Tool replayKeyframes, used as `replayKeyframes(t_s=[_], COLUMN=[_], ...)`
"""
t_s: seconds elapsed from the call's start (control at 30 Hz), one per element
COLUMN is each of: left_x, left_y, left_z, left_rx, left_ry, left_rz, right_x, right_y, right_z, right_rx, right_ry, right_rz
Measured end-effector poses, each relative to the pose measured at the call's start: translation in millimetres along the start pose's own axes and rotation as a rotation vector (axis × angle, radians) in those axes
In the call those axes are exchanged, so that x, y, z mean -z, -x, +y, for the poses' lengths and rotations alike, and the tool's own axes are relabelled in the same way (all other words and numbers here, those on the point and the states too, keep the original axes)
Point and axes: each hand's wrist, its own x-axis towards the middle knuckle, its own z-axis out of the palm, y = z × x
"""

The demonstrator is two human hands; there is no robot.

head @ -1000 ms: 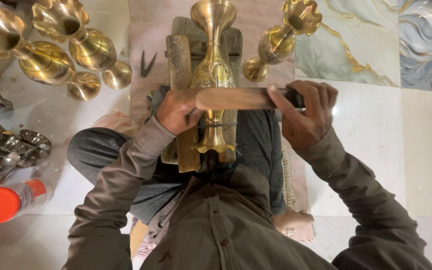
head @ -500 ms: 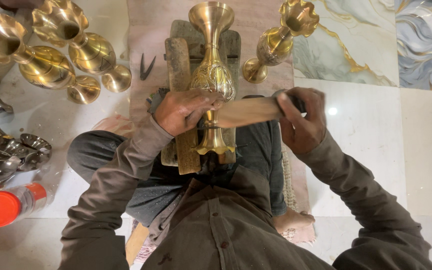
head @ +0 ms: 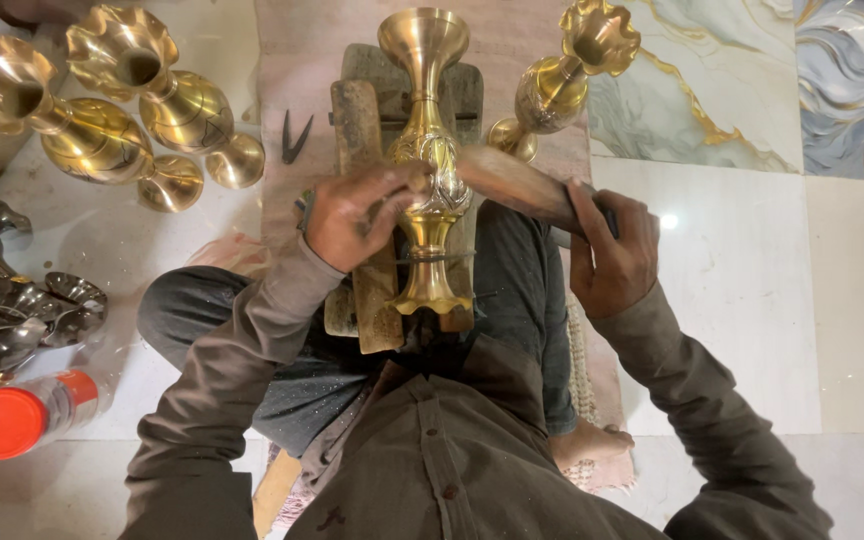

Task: The person sits on the floor with a brass vase clamped to a wooden board and engraves a decorative pattern into its surface. They hold a chisel against the brass and strike it with a wooden mallet, repositioning the chisel and rotating the vase to work different areas of the design.

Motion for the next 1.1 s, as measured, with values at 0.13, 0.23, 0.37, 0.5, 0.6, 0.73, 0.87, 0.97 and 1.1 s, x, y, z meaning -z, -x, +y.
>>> replayKeyframes(t_s=[0.13,0.23,0.37,0.5,0.6,0.73,0.87,0.97,1.1], left_x=[2,-1,-4,-2,2,3,1,2,-2], left_y=[-16,-33,-44,-51,-55,-60,-60,-56,-52], left_z=[-4,-6,-3,-1,1,6,12,14,13], left_rx=[-0.039,-0.005,0.028,0.013,-0.062,0.015,-0.034,0.09,0.049], left_ry=[0.007,-0.083,-0.158,-0.167,-0.098,-0.176,-0.156,-0.219,-0.207], left_rz=[-0.068,-0.25,-0.39,-0.462,-0.427,-0.495,-0.42,-0.441,-0.32], right_x=[-19,-31,-31,-18,-7,0,13,18,28], right_y=[12,21,23,11,1,-11,-20,-25,-31], right_z=[6,5,1,5,9,12,13,10,9], right_rx=[-0.128,-0.201,-0.153,-0.123,-0.144,-0.2,-0.008,-0.203,0.045], right_ry=[-0.102,-0.281,-0.134,-0.203,0.06,-0.42,-0.087,-0.349,0.19], right_rz=[-0.162,-0.164,-0.115,-0.124,-0.208,0.043,0.066,0.115,-0.088])
